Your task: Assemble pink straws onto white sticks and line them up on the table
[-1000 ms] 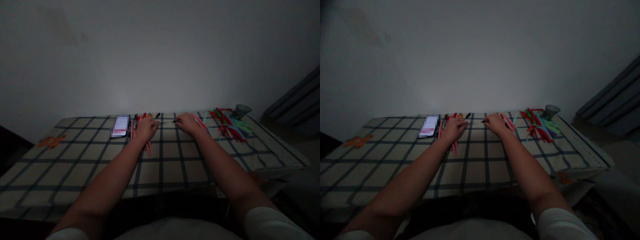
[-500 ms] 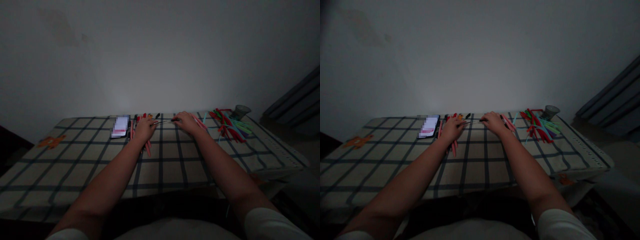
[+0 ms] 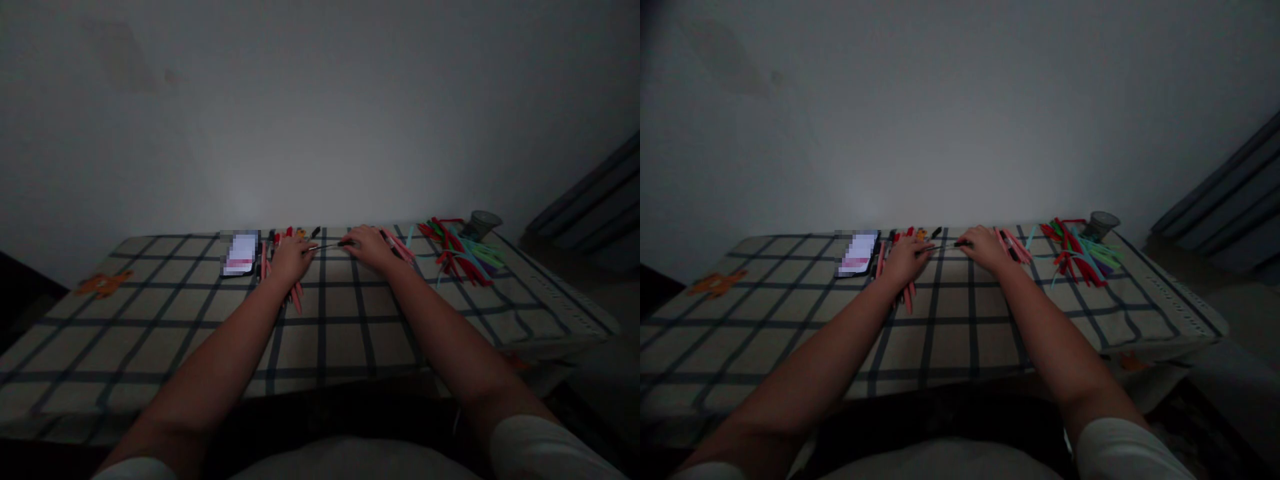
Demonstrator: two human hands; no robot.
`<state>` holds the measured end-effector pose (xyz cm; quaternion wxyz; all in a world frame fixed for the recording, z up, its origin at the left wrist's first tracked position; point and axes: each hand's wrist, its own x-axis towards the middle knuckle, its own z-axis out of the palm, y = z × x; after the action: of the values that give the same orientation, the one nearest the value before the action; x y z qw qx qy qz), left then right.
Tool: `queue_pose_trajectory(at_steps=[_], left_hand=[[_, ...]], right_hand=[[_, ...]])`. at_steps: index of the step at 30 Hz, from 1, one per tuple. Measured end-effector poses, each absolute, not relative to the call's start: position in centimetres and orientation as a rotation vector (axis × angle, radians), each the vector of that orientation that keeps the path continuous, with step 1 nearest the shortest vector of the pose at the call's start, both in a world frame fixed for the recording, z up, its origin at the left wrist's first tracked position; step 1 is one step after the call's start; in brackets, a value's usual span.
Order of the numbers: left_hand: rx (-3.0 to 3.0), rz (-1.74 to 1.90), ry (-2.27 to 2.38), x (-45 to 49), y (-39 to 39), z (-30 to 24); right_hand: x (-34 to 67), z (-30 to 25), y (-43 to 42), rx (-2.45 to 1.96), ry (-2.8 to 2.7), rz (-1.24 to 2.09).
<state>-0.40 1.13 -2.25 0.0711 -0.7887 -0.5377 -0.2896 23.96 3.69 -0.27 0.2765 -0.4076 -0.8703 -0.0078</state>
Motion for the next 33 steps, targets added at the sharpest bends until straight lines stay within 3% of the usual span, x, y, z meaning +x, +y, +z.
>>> queue_pose_trajectory(at_steps=[15, 33], left_hand=[[-2.448, -0.904, -1.711, -0.1, 0.7, -1.6], [-2.613, -0.672, -1.395, 0.3, 0.6, -1.4]], right_hand=[[23.7, -0.1, 3.5, -1.029, -2.343, 0.052], [22.6, -0.6, 3.4, -0.859, -2.416, 0.078]])
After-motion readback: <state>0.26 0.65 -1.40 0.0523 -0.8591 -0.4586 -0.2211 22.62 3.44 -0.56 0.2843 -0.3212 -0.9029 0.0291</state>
